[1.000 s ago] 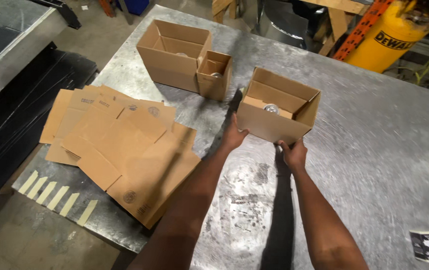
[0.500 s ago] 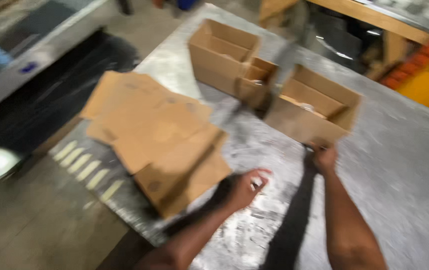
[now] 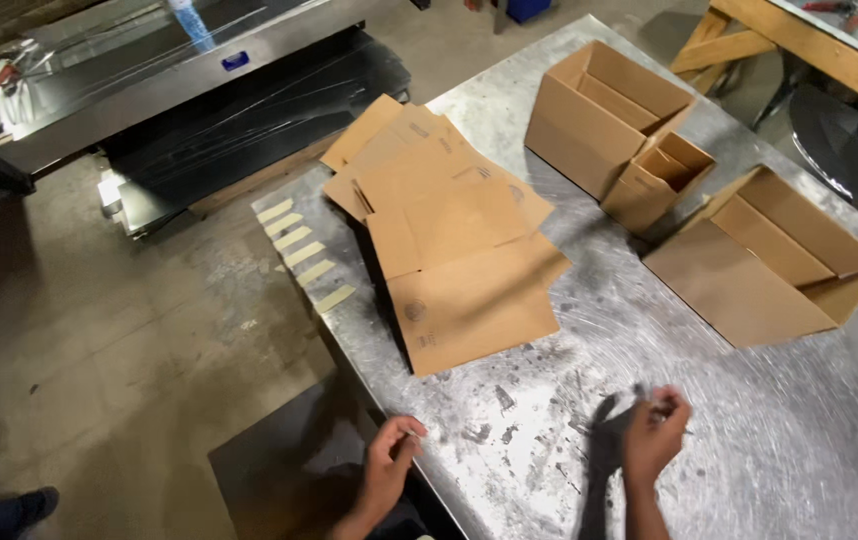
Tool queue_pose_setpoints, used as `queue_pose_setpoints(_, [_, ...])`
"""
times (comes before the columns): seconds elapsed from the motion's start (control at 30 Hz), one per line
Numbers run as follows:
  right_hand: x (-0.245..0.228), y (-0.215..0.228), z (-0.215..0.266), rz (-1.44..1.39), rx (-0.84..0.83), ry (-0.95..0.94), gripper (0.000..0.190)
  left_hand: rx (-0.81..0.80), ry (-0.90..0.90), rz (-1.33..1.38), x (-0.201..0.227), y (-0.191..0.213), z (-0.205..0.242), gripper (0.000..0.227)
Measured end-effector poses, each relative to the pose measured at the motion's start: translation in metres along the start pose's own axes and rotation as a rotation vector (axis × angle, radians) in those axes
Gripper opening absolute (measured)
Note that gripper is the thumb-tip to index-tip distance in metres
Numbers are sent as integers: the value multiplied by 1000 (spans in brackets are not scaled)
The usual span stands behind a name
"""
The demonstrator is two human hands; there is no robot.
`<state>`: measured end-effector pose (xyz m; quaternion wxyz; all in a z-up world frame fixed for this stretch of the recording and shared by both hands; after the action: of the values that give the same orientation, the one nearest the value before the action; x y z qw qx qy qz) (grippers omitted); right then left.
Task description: The person assembles multiple small cardboard boxes by hand, applies tape to secure the bottoms, places a single spray can or small boxed item into each, and stacks the completed boxes on a metal workbench.
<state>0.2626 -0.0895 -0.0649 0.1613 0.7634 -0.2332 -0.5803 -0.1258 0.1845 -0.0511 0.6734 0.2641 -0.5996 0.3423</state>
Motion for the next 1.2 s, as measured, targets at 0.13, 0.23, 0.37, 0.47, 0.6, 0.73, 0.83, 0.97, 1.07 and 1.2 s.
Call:
queue_pose_setpoints(0.13, [-57, -8, 113, -32, -251, -197, 24, 165, -2, 59, -4, 41, -42, 9])
queue_pose_setpoints(0.23, [-89, -33, 166, -185, -404, -358, 31, 181, -51, 52, 13, 57, -91, 6])
queue_pose_setpoints(0.37, [-142, -70, 169, -221, -461, -328, 37, 195, -152, -31, 62, 63, -165, 39])
queue_pose_setpoints(0.47, [-166, -108, 119, -235, -379, -426, 75, 256, -125, -8, 94, 61, -220, 59])
queue_pose_setpoints(0.6, [-143, -173, 70, -587, -378, -828, 94, 97, -72, -84, 126, 59, -263, 85])
queue_pose_setpoints(0.73, [-122, -189, 62, -378, -249, -589, 109, 26, -222, -459, 161, 70, -307, 78])
queue_pose_setpoints(0.83, [-128, -182, 66, -300, -176, -545, 105, -99, -315, -686, 136, 81, -362, 80])
queue_pose_setpoints(0.97, [-212, -141, 90, -381, -70, -486, 80, -293, -395, -726, 113, 86, -380, 70])
queue_pose_setpoints(1.07, [-271, -81, 104, -186, 70, -576, 89, -478, -302, -460, 196, 74, -325, 62])
queue_pose_setpoints(1.2, [-318, -3, 127, -502, 27, -761, 75, -554, -407, -292, 263, 18, -249, 66])
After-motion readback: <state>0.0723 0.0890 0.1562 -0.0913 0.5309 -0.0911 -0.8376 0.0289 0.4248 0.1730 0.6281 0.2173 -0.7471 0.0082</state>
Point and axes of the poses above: each hand's wrist, its own z-axis away from the middle knuckle, its own y-axis out of the back of the hand, x = y × z, the point moved 3 cm from there along -z, towards the middle knuckle, and after that the axes turned 3 degrees about z, right-handed, at the moved point
